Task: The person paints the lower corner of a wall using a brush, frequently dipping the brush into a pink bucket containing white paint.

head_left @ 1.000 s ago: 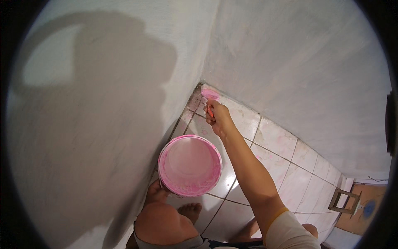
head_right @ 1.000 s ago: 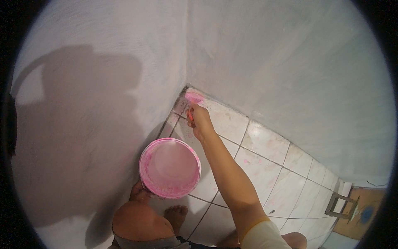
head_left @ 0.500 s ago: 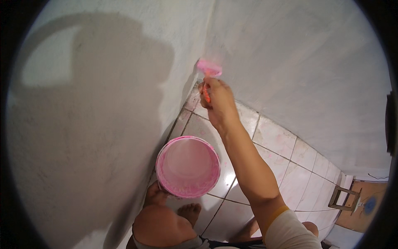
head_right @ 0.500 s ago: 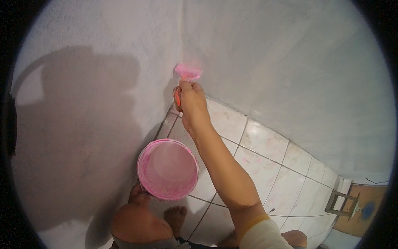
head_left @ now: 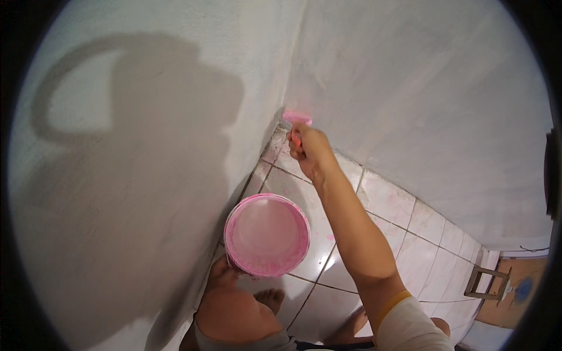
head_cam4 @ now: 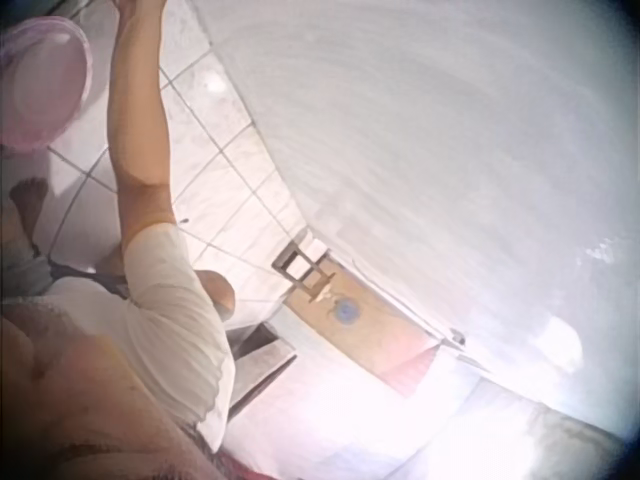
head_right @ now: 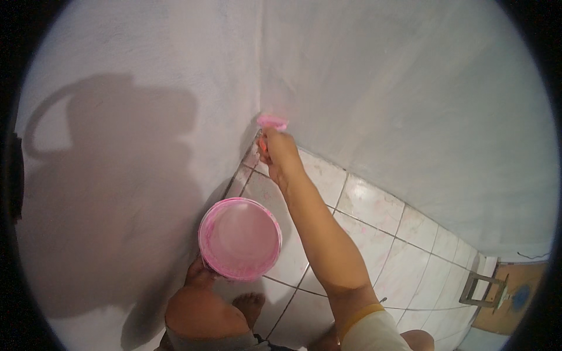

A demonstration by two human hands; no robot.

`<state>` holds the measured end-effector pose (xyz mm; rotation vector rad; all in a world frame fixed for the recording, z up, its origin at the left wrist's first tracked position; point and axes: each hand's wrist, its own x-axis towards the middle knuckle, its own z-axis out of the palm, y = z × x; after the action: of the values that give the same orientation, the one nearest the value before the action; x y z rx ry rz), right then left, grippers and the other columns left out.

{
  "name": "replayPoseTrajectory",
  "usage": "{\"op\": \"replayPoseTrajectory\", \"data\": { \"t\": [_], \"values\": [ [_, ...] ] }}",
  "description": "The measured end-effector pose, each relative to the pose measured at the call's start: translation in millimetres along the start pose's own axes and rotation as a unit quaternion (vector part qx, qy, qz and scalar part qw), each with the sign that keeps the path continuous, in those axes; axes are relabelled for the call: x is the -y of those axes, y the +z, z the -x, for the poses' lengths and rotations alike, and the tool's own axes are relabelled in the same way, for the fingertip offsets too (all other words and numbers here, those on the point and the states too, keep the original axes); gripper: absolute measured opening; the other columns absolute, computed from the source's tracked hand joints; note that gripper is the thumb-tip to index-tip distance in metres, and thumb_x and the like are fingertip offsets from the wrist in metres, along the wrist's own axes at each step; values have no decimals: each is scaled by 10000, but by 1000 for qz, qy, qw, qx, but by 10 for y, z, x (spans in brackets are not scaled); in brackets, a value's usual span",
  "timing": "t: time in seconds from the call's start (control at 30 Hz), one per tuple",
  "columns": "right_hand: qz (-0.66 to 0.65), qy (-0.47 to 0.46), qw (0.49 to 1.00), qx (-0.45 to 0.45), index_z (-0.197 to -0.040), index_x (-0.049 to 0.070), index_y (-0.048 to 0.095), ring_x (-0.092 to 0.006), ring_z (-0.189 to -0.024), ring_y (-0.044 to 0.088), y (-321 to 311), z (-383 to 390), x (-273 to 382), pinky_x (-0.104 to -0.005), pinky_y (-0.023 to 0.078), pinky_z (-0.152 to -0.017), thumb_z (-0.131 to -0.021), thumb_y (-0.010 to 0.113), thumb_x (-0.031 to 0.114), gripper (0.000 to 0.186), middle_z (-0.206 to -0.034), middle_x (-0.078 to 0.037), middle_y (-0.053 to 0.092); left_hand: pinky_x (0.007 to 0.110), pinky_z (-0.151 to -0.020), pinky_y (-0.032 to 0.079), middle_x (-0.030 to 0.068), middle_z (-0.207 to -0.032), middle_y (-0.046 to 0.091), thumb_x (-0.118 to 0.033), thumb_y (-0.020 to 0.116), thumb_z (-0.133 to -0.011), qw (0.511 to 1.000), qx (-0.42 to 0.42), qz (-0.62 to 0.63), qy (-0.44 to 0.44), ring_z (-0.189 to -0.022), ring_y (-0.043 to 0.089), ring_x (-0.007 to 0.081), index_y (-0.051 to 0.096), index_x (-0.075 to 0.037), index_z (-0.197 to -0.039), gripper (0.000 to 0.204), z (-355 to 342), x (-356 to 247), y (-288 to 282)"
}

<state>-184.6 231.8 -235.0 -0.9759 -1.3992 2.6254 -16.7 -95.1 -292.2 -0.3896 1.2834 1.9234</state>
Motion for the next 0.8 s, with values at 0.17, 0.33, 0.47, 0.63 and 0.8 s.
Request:
{"op": "replayPoseTrajectory", "data": {
  "t": [0.17,0.33,0.47,0.63,0.8],
  "values": [
    [31,-137,989,41,-647,90,442,-111,-492,294,816,823,876,-294,263,-497,-871,470,158,235,-570,-11,408,410,-969,452,163,-1092,639,96,462,-819,1000,21,9,18,-1054,620,243,527,-8,-1058,269,22,14,-58],
    [101,-320,938,92,-714,27,520,-88,-503,330,1122,1522,1504,-252,235,-470,-905,537,191,252,-653,-34,494,414,-971,452,169,-1088,640,99,456,-816,998,51,14,33,-1053,621,249,523,-10,-1047,264,45,50,-72],
    [117,-392,908,96,-824,27,532,-86,-509,369,1153,1604,1496,-240,276,-467,-929,552,243,241,-683,-30,527,417,-972,452,173,-1086,640,101,452,-814,997,69,18,38,-1052,623,253,520,-12,-1038,261,61,89,-123],
    [203,-361,910,23,-982,46,457,-85,-533,468,653,919,735,-235,371,-465,-983,502,314,271,-727,-42,556,422,-973,452,179,-1083,640,104,446,-811,996,78,22,39,-1051,624,259,516,-15,-1027,257,92,121,-154],
    [165,-187,968,5,-960,41,462,-89,-498,439,183,532,-160,-238,336,-433,-972,502,260,223,-716,-49,553,426,-974,452,184,-1079,641,107,441,-808,996,83,25,37,-1050,626,264,512,-17,-1016,253,78,141,-145]
  ]
}}
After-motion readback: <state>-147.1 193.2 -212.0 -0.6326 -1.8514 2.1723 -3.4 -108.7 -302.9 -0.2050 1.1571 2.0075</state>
